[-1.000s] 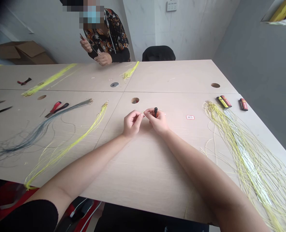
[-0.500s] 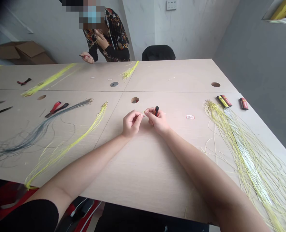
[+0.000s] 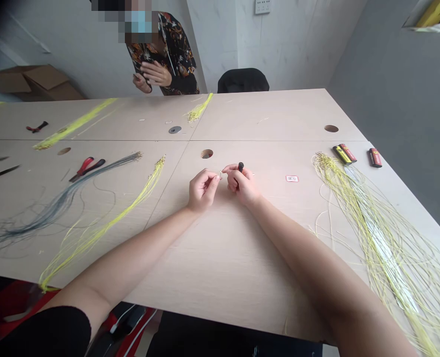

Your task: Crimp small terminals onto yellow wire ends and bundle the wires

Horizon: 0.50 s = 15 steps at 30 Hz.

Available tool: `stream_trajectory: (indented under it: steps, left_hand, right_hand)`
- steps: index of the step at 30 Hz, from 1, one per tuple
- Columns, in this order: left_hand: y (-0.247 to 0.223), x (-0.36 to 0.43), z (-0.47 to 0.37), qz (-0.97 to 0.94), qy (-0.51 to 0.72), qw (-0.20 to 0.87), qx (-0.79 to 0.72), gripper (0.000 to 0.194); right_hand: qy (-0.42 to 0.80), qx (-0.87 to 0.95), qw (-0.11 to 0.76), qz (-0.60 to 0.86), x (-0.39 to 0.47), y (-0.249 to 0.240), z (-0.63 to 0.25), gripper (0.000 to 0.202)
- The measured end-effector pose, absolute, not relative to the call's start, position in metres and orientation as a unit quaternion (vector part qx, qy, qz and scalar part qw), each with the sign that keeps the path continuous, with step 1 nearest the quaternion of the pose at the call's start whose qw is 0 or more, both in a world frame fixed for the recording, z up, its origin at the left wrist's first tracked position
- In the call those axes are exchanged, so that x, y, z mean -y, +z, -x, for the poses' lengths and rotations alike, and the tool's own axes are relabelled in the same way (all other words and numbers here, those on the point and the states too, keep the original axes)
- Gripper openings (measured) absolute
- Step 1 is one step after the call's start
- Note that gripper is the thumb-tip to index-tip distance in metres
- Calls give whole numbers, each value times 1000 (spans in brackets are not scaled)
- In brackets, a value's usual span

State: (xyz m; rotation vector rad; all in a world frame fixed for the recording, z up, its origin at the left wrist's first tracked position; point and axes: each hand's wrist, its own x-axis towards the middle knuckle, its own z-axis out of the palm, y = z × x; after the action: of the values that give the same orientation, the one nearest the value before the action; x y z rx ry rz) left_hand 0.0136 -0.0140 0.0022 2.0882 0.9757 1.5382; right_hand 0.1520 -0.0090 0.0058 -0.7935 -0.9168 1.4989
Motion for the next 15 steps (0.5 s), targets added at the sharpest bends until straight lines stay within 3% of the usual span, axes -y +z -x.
stream_trajectory:
  steps: [15]
  left_hand:
    - [3, 14, -14, -740, 540, 192, -352, 37]
  right_hand:
    - [603, 429, 575, 351, 8, 2, -151, 23]
